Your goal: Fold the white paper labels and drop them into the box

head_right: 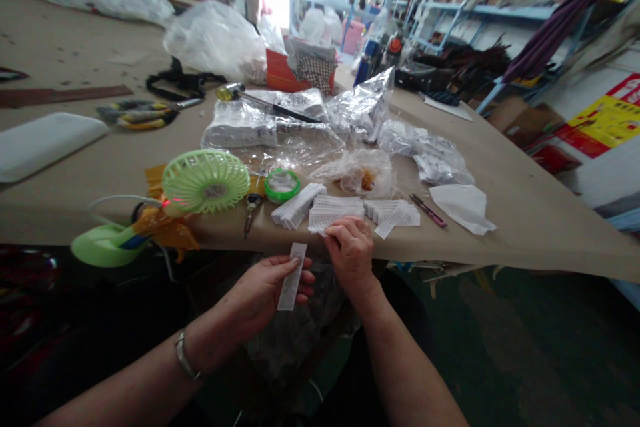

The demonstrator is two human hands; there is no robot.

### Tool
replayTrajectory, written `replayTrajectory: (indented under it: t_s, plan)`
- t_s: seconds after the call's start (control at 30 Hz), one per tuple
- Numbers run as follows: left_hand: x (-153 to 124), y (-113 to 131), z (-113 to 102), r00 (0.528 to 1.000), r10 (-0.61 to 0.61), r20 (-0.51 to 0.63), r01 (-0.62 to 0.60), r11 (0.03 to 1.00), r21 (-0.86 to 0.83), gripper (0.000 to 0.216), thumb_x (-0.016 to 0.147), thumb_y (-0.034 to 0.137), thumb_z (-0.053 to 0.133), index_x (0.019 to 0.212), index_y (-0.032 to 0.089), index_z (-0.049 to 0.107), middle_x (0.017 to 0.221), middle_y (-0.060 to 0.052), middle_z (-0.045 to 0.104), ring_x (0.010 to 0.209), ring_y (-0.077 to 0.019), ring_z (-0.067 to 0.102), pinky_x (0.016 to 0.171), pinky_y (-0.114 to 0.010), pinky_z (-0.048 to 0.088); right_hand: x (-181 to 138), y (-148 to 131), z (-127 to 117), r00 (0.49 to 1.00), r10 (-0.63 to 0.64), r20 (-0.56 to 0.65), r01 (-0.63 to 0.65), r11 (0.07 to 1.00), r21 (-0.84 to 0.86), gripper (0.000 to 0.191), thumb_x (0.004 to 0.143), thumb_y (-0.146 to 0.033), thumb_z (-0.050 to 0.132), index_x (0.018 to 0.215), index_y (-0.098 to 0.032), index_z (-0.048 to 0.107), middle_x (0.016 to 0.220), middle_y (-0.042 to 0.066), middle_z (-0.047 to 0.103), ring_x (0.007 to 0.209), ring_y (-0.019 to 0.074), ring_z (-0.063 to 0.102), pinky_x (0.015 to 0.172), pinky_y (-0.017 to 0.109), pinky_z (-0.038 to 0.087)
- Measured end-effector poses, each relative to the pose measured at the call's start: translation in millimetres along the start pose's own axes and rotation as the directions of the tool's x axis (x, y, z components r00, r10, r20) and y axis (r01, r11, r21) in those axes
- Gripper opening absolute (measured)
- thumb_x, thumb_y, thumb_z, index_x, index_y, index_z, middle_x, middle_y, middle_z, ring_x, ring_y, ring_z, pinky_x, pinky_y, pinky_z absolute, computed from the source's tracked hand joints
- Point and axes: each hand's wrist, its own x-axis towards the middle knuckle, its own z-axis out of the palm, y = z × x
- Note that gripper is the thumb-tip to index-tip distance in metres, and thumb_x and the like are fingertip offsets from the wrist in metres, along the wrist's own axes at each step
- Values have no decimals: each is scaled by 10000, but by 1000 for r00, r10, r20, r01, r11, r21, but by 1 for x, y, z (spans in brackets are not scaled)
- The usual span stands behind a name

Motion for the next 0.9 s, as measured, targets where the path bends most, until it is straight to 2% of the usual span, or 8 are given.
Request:
replayTrajectory:
  t_s: [0.07,0.2,0.33,0.47,0.57,0.67,0.8,0.9]
  plan:
    - [0,0,-1,1000,4,3,-4,1000,-7,178,857,214,529,887,64,619,689,-94,636,548,-140,597,506,-230,502,-5,1,0,1000,-12,17,12,1000,3,16,820,-225,653,817,-209,657,838,18,665,888,191,556,836,374,452]
    - [-1,2,0,1000,4,17,-4,1000,-15,172,856,203,524,882,63,619,693,-95,637,549,-139,598,510,-230,502,-14,5,-3,998,-54,15,53,998,35,137,835,-168,619,948,-220,676,937,33,684,975,195,559,886,381,465]
    - [-1,3,2,999,-11,45,13,1000,-28,183,857,214,516,894,65,616,701,-101,640,546,-145,598,520,-245,509,-11,6,-7,999,-20,-37,24,991,133,171,848,-117,577,942,-221,674,941,37,680,967,181,584,877,376,489]
    - [-2,2,2,994,-33,103,41,996,-80,181,844,222,534,906,74,617,742,-119,651,581,-166,617,562,-280,530,-8,-8,-17,993,-25,-113,49,976,210,199,834,-91,581,920,-247,671,941,34,672,1013,194,576,871,401,505]
    - [-2,1,1,983,-17,183,48,985,-168,172,828,210,558,914,78,628,764,-114,646,604,-170,618,569,-287,530,-15,-23,-23,992,-125,9,118,954,276,197,838,-124,589,931,-274,676,968,28,670,1047,208,564,871,423,516]
    - [-3,0,2,973,26,231,38,963,-267,130,801,155,575,850,59,648,710,-84,612,551,-130,575,505,-224,481,-25,-34,-24,964,-227,140,168,924,343,175,858,-158,573,944,-271,676,951,21,677,1054,205,556,890,426,508]
    - [-5,-1,4,973,9,229,77,929,-362,122,795,122,563,748,43,643,627,-48,558,481,-78,507,430,-160,388,-32,-38,-21,943,-282,178,198,902,384,156,859,-138,567,904,-239,676,915,20,678,1035,193,555,892,401,504]
    - [-6,-3,4,966,11,258,86,928,-363,127,787,145,590,769,40,658,654,-55,580,497,-77,519,436,-154,394,-33,-40,-19,938,-303,171,216,892,396,153,866,-126,548,885,-215,670,924,19,673,1049,190,549,911,397,501]
